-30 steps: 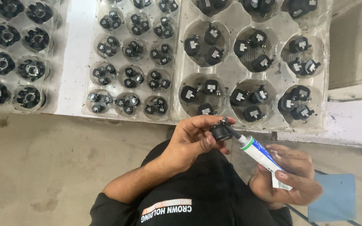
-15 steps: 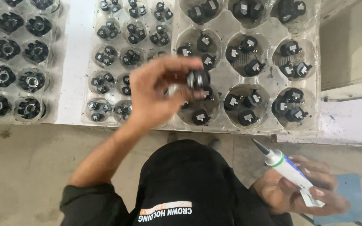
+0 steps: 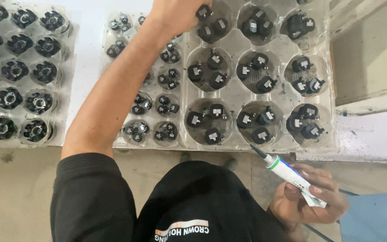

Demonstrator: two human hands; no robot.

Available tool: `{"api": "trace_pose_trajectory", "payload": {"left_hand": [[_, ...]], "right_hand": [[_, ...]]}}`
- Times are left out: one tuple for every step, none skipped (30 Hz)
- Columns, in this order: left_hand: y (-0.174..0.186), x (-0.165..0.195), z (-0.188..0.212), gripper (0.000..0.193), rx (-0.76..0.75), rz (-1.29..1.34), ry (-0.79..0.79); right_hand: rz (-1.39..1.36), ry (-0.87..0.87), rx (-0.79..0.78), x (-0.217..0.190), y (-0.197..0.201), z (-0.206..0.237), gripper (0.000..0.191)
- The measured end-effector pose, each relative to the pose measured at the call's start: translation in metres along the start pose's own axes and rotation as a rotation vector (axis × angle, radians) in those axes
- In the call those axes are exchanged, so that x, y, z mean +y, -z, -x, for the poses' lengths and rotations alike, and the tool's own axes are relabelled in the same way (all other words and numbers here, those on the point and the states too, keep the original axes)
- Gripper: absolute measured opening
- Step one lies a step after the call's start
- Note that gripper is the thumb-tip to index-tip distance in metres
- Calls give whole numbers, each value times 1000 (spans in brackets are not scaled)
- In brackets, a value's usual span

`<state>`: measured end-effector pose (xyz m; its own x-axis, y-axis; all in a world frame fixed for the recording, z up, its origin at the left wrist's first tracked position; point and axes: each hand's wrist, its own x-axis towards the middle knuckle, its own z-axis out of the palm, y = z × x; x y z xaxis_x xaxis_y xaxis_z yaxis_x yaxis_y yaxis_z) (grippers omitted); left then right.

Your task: The person sits on the floor in front of trays of black plug components and applies adhesive from a tube to each component. They pick a component from the tray, squeeze adhesive onto its contact area, and place it back into the tray, repeating this for successive components.

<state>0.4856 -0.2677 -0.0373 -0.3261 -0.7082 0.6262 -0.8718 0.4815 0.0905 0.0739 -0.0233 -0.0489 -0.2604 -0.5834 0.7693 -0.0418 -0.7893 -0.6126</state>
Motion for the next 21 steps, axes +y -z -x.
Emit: {"api": "trace_pose_trajectory", "payload": {"left_hand": [[-3,1,-3,23,-38,-18,2],[-5,4,-6,23,-64,-36,16],[-5,7,-8,24,-87,-58,30],[-5,11,-11,24,-103,-81,53],[-3,16,-10,24,-109,-101,80],[-2,21,-11,25,-115,-118,110],[0,25,-10,25,-99,-118,135],[3,30,-9,26,-77,-113,160],[4,36,-8,26,-61,-67,193],[5,42,-6,27,-51,-1,234],[5,47,-5,29,-63,72,282],[3,53,-8,32,-89,9,309],[0,58,-13,36,-113,-57,339],[-1,61,-17,39,-135,-125,368],[0,63,-20,37,-144,-143,380],[1,66,-23,36,-153,-161,392],[4,68,-26,34,-162,-177,402],[10,70,-26,33,-141,-103,392],[19,73,-21,31,-121,-28,384],[28,77,-15,30,-101,47,376],[38,84,-9,36,0,95,354]], "right_hand": [[7,5,5,1,0,1,46],[11,7,11,2,1,1,45],[15,10,16,3,1,1,45],[16,14,24,4,2,1,45],[17,14,27,5,2,1,45],[18,14,29,6,3,0,44],[17,10,28,6,4,-1,44],[23,10,32,7,4,-2,43],[29,10,36,8,4,-2,43],[44,11,43,8,4,-3,42],[48,12,46,8,3,-3,42],[53,13,49,8,3,-2,42],[43,14,48,7,2,-2,42],[30,17,48,7,1,-1,42],[17,20,49,7,0,0,41],[4,23,52,7,0,0,41],[8,22,58,7,0,0,41],[12,22,63,8,0,-1,41],[30,15,69,8,2,-2,41],[36,8,78,8,4,-3,41],[42,1,88,8,5,-3,41]]}}
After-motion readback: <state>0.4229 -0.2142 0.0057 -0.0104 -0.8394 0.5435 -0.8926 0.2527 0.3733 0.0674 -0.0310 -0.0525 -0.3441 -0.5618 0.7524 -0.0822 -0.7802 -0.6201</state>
